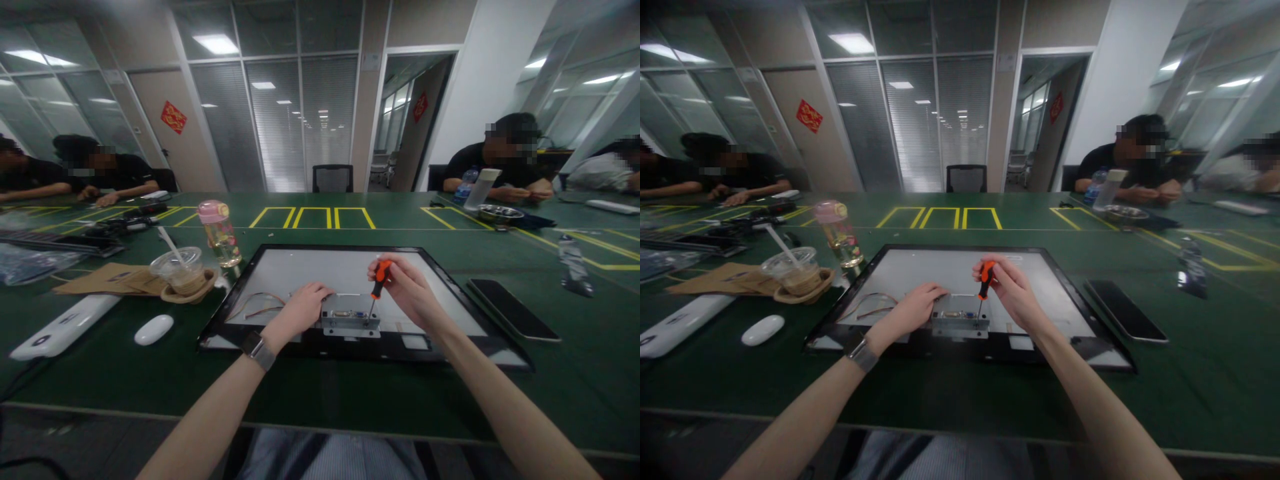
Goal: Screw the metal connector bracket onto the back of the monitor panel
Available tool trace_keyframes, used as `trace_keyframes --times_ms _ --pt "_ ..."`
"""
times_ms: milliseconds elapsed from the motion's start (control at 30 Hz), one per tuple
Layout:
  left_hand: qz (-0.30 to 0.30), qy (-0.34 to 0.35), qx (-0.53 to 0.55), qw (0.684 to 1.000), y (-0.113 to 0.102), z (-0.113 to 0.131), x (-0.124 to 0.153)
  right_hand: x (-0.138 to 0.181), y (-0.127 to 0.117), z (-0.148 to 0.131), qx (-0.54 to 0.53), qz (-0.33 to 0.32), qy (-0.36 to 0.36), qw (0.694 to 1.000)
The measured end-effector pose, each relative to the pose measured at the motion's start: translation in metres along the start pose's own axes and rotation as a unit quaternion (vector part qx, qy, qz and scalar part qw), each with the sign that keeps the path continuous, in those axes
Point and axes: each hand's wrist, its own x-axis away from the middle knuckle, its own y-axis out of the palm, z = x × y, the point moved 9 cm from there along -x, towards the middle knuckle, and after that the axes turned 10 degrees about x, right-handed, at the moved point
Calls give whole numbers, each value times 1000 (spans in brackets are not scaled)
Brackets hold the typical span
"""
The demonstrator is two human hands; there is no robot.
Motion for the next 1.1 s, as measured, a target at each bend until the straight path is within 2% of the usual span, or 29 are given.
trace_keyframes --times_ms 333,500,633,900,1000,1100 --pt "3 -1 12 1000 0 -1 1 -1 -14 -3 31 45 -35 998" --pt "-9 -10 1 1000 -1 1 0 0 -11 4 29 26 3 999" --pt "-9 -11 -1 1000 -2 2 1 0 -6 3 15 10 2 1000" --pt "1 2 5 1000 0 0 0 -1 -14 -1 42 40 -26 998" --pt "-2 -1 0 1000 1 0 0 -1 -20 3 47 62 -14 997" --pt "-10 -9 -6 1000 1 -1 -1 0 -17 7 45 50 7 998"
